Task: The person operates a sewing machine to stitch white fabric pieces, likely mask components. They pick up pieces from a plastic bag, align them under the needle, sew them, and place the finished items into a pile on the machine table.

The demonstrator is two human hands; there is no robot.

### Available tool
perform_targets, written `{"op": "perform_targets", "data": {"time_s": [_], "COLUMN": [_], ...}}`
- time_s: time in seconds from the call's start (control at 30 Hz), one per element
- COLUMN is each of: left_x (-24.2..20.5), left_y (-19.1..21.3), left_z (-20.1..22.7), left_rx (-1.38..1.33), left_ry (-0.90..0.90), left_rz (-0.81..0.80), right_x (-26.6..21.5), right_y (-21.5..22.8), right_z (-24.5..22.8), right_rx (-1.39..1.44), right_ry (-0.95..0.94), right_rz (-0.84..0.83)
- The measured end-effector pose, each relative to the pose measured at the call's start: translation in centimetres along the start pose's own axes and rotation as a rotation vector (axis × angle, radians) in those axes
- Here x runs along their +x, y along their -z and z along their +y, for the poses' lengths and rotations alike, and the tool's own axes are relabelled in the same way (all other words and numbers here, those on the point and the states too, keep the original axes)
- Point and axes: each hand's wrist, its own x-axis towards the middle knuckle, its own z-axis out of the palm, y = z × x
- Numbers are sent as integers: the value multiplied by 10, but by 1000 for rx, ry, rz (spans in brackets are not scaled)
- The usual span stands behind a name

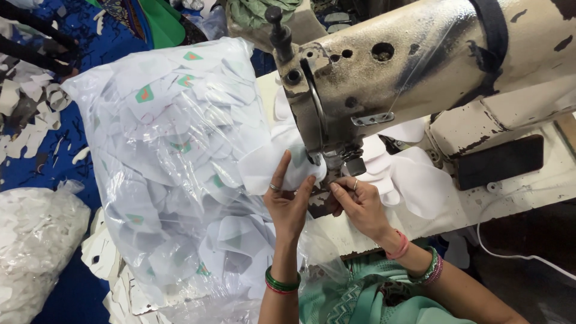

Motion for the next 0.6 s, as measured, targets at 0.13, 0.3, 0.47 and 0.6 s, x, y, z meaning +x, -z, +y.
{"op": "perform_targets", "data": {"time_s": [0.13,0.3,0.47,0.6], "left_x": [-8,-32,-57,-66], "left_y": [-3,7,15,25], "left_z": [4,-4,-31,-22], "left_rx": [18,267,323,-126], "left_ry": [-100,-265,-215,-241], "left_rz": [-24,-168,-82,282], "right_x": [1,5,3,1], "right_y": [-6,-29,-41,-35], "right_z": [2,-2,2,6], "right_rx": [-31,145,203,271], "right_ry": [44,84,-6,61], "right_rz": [-28,-126,-122,-113]}}
